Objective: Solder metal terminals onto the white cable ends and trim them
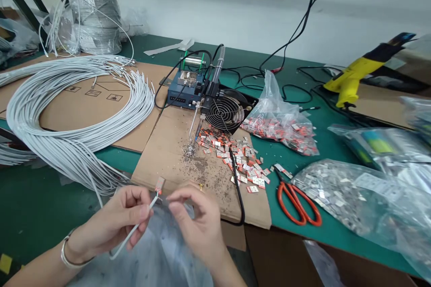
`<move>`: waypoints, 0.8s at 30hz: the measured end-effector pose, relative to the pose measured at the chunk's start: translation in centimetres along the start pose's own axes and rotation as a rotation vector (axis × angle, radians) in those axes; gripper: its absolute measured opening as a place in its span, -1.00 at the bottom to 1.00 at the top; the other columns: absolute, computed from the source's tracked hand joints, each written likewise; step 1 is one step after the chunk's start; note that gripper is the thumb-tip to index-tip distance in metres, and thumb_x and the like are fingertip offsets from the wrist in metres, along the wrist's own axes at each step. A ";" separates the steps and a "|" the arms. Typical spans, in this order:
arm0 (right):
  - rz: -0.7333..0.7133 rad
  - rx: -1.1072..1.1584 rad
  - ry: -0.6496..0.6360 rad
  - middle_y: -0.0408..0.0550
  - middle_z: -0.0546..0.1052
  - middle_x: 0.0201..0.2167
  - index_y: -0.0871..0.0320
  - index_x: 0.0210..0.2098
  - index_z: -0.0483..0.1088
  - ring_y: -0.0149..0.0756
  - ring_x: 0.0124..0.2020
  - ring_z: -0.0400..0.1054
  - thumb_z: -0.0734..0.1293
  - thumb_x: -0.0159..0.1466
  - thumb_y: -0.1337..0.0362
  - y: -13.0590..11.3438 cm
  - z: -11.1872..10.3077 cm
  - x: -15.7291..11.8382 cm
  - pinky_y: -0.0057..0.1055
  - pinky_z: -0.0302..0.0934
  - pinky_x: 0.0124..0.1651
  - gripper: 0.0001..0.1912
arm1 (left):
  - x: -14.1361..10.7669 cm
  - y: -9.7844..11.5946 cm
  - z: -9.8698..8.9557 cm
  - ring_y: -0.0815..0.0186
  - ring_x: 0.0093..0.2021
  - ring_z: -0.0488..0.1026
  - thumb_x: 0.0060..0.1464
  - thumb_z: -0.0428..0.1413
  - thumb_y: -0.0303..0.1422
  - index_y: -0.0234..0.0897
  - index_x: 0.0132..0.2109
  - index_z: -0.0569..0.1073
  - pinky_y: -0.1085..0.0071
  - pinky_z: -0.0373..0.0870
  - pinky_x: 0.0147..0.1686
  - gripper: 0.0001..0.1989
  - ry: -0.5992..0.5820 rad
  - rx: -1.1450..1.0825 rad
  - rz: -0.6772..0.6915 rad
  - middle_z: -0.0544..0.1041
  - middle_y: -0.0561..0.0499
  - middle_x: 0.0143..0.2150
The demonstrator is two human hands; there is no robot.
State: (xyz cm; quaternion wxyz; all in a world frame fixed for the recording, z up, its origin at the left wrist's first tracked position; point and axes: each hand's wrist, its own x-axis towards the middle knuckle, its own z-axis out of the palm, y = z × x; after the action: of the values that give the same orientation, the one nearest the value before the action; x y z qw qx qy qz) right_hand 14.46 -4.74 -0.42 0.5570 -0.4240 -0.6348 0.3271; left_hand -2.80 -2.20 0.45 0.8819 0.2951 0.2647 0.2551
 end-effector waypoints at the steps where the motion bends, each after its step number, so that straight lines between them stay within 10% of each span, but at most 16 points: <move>1: 0.148 0.127 -0.065 -0.10 0.40 -0.54 0.17 -0.40 0.39 -0.40 -0.48 0.27 0.25 0.29 0.22 -0.1 0.0 -0.1 -0.48 0.13 -0.42 -0.80 | 0.0 0.1 -0.1 0.54 -0.70 0.29 -0.06 0.24 -0.29 -0.42 -0.44 0.34 0.66 0.26 -0.71 -0.71 0.002 0.041 0.019 0.39 0.08 -0.61; 7: 0.677 0.888 -0.323 -0.17 0.27 -0.67 0.25 -0.43 0.37 -0.51 -0.62 0.07 0.28 0.25 0.07 -0.2 0.3 -0.5 -0.54 -0.08 -0.51 -0.66 | 0.2 0.6 -0.1 0.54 -0.66 0.26 -0.06 0.22 -0.23 -0.42 -0.46 0.38 0.65 0.27 -0.67 -0.70 0.068 0.364 0.106 0.33 0.09 -0.64; 13: 0.828 1.198 -0.319 -0.24 0.18 -0.70 0.23 -0.47 0.33 -0.54 -0.66 -0.04 0.35 0.21 0.20 0.2 0.8 -0.7 -0.54 -0.13 -0.52 -0.77 | 0.0 0.9 0.2 0.53 -0.66 0.22 -0.04 0.20 -0.21 -0.41 -0.44 0.39 0.63 0.27 -0.68 -0.70 0.082 0.445 0.103 0.30 0.10 -0.65; 18: 0.640 0.651 -0.224 -0.18 0.24 -0.65 0.24 -0.49 0.31 -0.50 -0.60 0.03 0.34 0.20 0.15 -0.4 0.3 -0.4 -0.52 -0.11 -0.53 -0.72 | 0.3 1.1 -0.4 0.52 -0.67 0.29 -0.04 0.20 -0.20 -0.41 -0.43 0.38 0.62 0.30 -0.69 -0.69 0.035 0.308 -0.042 0.39 0.05 -0.59; 24: 0.058 -0.227 -0.224 -0.14 0.34 -0.55 0.23 -0.39 0.34 -0.43 -0.49 0.14 0.22 0.27 0.45 -2.4 -1.0 -0.1 -0.44 0.05 -0.39 -0.88 | 0.7 1.4 -0.7 0.55 -0.71 0.25 -0.06 0.24 -0.29 -0.43 -0.39 0.44 0.68 0.26 -0.74 -0.75 -0.013 0.093 -0.228 0.39 0.06 -0.62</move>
State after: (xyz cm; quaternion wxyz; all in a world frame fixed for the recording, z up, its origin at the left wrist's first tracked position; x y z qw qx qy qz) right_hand 15.01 -5.87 1.86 0.4216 -0.4634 -0.7132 0.3146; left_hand -3.14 -0.52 0.66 0.8921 0.3055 0.3026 0.1389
